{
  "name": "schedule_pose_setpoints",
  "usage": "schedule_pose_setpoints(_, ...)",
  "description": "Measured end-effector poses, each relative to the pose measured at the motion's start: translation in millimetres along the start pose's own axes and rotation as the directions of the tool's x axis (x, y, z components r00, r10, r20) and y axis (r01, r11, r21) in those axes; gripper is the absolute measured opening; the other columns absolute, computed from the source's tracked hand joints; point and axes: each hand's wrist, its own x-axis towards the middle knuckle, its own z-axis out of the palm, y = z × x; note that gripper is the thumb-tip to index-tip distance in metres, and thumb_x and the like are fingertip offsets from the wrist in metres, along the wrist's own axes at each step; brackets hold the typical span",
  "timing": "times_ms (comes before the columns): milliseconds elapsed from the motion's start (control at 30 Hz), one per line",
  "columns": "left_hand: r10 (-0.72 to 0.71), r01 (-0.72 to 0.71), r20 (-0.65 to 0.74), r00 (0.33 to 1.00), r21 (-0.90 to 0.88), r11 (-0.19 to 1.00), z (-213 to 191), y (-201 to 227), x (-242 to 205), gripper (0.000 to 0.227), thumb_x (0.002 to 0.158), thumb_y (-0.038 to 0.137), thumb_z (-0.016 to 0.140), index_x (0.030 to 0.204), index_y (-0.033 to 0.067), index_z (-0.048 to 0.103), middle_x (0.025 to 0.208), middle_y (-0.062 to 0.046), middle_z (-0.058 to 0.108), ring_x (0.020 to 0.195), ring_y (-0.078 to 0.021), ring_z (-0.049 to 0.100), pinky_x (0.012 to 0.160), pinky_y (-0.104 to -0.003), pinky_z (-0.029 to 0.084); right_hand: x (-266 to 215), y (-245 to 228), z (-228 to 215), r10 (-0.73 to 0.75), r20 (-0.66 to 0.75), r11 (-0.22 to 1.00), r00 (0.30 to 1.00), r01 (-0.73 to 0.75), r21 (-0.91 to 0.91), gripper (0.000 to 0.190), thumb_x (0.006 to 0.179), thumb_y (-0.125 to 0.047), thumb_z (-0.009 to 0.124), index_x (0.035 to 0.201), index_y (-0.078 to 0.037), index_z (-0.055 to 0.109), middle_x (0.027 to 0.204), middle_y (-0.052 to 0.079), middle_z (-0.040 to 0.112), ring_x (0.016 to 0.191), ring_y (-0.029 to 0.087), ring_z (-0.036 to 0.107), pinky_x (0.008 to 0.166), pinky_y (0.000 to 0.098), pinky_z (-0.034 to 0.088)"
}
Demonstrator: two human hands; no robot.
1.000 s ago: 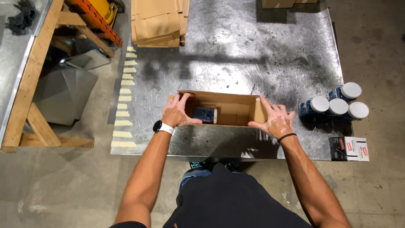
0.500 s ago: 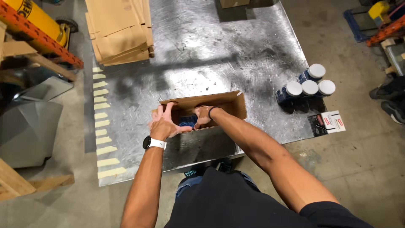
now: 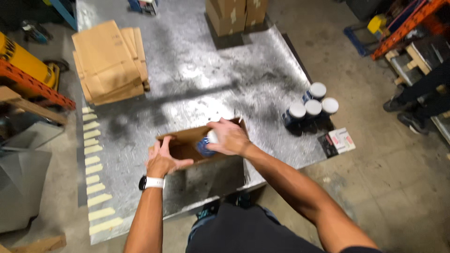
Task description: The person packs small items into cardboard boxes by hand, using pieces of tape from the edge of a metal table to seal the boxes and placing them aside.
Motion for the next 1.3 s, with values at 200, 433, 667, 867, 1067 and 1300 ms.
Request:
schedule_pose_setpoints(200, -0.007, 0.008, -0.005, 1.000, 0.060, 0.998, 29.7, -9.1, 7.8, 0.132, 0.060, 0.081, 0.105, 0.167, 0.0458, 0.036, 0.167, -0.011, 0.045, 0.160, -0.0516, 0.044, 0.132, -0.063, 0.045, -60.4, 104.6, -129.7, 0.180, -0.467, 0.914, 0.866, 0.029, 0.405, 0.080, 0.085, -0.037, 0.096, 0.153, -0.009, 0.066, 0.139, 0.026, 0.076, 0.138, 0.044, 0.069, 0.117, 0.0488, 0.056)
schedule_pose_setpoints(433, -0.225, 0.204, 0.050, 0.973, 0.271, 0.941, 60.0, 55.1, 13.4, 0.128, 0.071, 0.086, 0.097, 0.172, 0.0475, 0.027, 0.168, -0.001, 0.046, 0.150, -0.0334, 0.054, 0.125, -0.053, 0.052, -56.8, 296.7, -222.8, 0.264, -0.728, 0.955, 0.633, -0.277, 0.105, 0.069, 0.074, -0.057, 0.097, 0.129, -0.021, 0.078, 0.126, 0.003, 0.080, 0.114, 0.025, 0.075, 0.103, 0.0403, 0.055)
schedule_pose_setpoints(667, -0.357, 0.319, 0.062, 0.932, 0.332, 0.888, 78.4, 57.6, 27.6, 0.137, 0.070, 0.091, 0.094, 0.175, 0.0490, 0.018, 0.174, 0.003, 0.039, 0.158, -0.0325, 0.047, 0.123, -0.064, 0.055, -18.3, 330.4, -207.3, 0.526, -0.438, 0.823, 0.729, -0.567, 0.045, 0.078, 0.081, -0.057, 0.100, 0.137, -0.015, 0.067, 0.128, 0.015, 0.069, 0.117, 0.035, 0.069, 0.099, 0.0516, 0.060)
schedule_pose_setpoints(867, -0.356, 0.334, 0.018, 0.934, 0.302, 0.893, 87.0, 56.1, 23.8, 0.129, 0.069, 0.089, 0.095, 0.171, 0.0474, 0.026, 0.169, 0.002, 0.045, 0.158, -0.0350, 0.046, 0.119, -0.063, 0.057, 15.5, 361.4, -157.3, 0.566, -0.319, 0.743, 0.760, -0.638, -0.202, 0.077, 0.085, -0.068, 0.091, 0.141, -0.019, 0.072, 0.137, 0.016, 0.070, 0.130, 0.042, 0.068, 0.102, 0.0580, 0.057)
schedule_pose_setpoints(1067, -0.349, 0.328, 0.017, 0.937, 0.302, 0.895, 85.6, 60.3, 15.2, 0.126, 0.069, 0.090, 0.093, 0.169, 0.0451, 0.031, 0.168, 0.001, 0.046, 0.157, -0.0355, 0.046, 0.122, -0.061, 0.055, 26.3, 410.5, -110.1, 0.576, -0.295, 0.624, 0.762, -0.643, -0.444, 0.065, 0.084, -0.074, 0.081, 0.131, -0.030, 0.069, 0.146, 0.007, 0.062, 0.138, 0.033, 0.045, 0.106, 0.0587, 0.032)
schedule_pose_setpoints(1300, -0.337, 0.317, 0.020, 0.941, 0.291, 0.903, 81.8, 68.6, 0.5, 0.128, 0.073, 0.084, 0.095, 0.174, 0.0418, 0.027, 0.178, 0.000, 0.037, 0.163, -0.0363, 0.041, 0.128, -0.062, 0.050, 35.5, 372.0, -116.6, 0.630, -0.315, 0.522, 0.709, -0.688, -0.505, 0.023, 0.085, -0.028, 0.079, 0.107, -0.036, 0.079, 0.133, 0.001, 0.069, 0.139, 0.030, 0.049, 0.105, 0.0597, 0.031)
